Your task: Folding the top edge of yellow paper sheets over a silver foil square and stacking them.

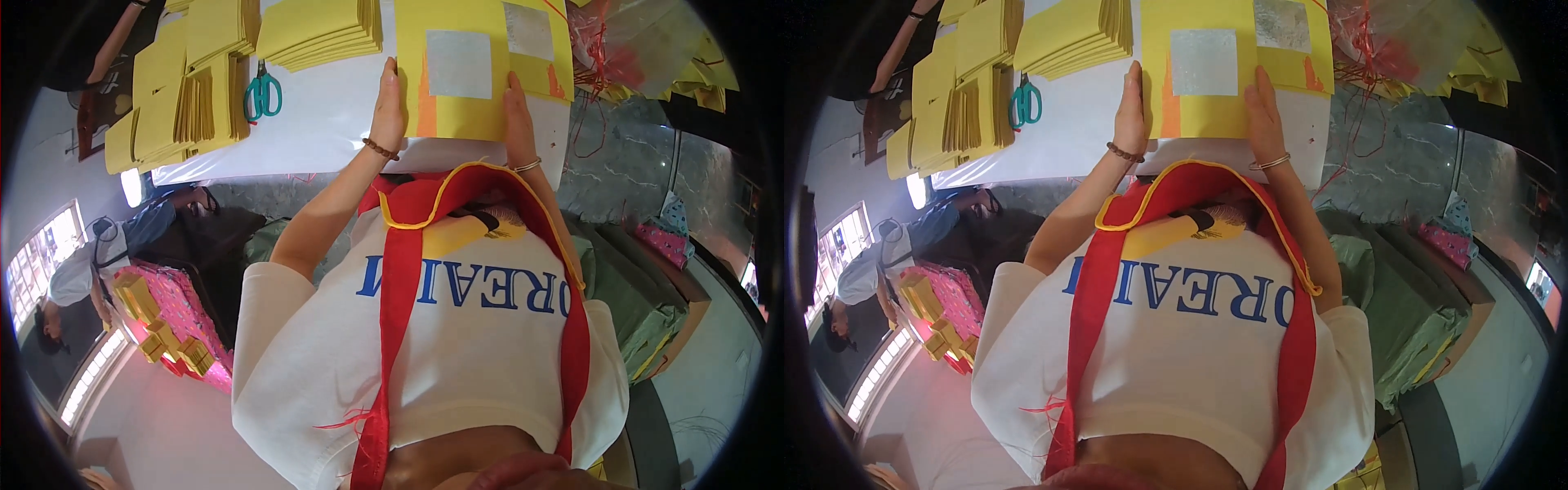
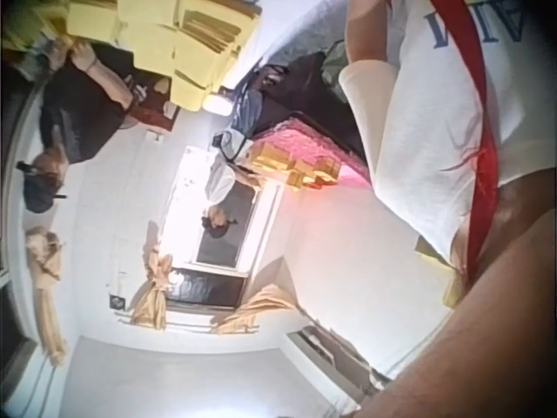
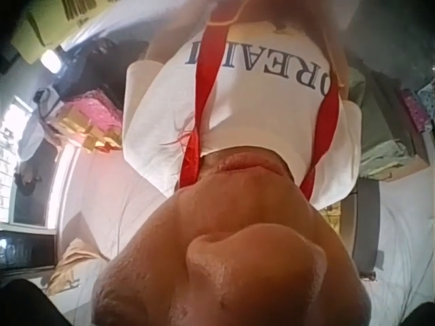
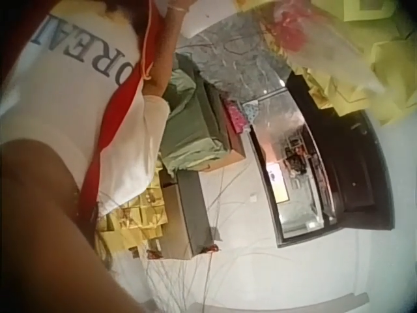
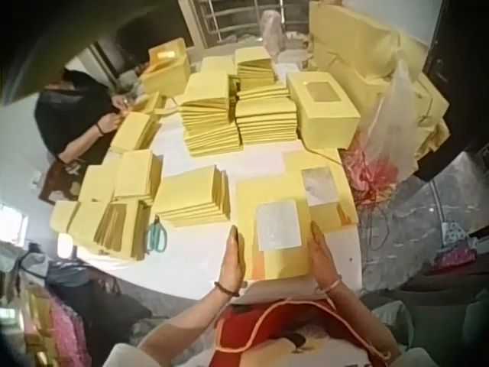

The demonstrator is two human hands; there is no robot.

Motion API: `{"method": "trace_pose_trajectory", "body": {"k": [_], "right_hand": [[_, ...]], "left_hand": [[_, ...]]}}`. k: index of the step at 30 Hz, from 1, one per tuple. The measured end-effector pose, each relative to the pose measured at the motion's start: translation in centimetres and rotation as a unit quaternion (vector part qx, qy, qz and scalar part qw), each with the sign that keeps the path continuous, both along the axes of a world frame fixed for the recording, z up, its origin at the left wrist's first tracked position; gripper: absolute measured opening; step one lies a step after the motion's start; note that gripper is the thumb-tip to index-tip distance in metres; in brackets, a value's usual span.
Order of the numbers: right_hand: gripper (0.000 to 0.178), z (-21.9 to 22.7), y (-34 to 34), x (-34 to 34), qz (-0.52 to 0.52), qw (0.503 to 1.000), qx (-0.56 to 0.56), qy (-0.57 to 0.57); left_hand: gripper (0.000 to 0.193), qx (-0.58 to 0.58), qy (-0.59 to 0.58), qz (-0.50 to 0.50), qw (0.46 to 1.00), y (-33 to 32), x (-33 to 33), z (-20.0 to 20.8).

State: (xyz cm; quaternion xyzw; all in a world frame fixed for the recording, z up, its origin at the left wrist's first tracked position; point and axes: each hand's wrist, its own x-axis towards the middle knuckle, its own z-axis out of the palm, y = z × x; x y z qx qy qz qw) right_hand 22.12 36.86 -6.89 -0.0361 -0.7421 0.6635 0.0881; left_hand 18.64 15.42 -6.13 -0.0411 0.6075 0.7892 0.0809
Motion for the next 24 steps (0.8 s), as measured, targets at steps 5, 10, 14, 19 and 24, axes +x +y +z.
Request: {"method": "trace_pose_trajectory", "body": {"k": [5,10,14,19,24], "right_hand": [[0.040,1.2,0.3,0.6,-0.001,0.999,0.030,0.013],[0.032,3.4,2.1,1.0,0.045,0.986,0.150,0.055],[0.020,3.0,2.6,1.3,0.100,0.955,0.257,0.109],[0.019,2.0,3.1,1.3,0.120,0.973,0.181,0.074],[0.018,1.9,3.5,1.3,0.129,0.987,0.095,0.010]], "left_hand": [[0.052,-0.046,-0.003,0.037,0.998,0.1,0.1,0.5],[0.036,-0.422,0.353,-0.119,0.826,-2.1,1.1,4.8],[0.033,-0.477,0.449,-0.226,0.721,-2.2,2.3,4.8],[0.028,-0.475,0.436,-0.255,0.721,-2.4,1.4,5.0],[0.014,-0.363,0.421,-0.283,0.781,-2.8,-0.4,5.4]]}}
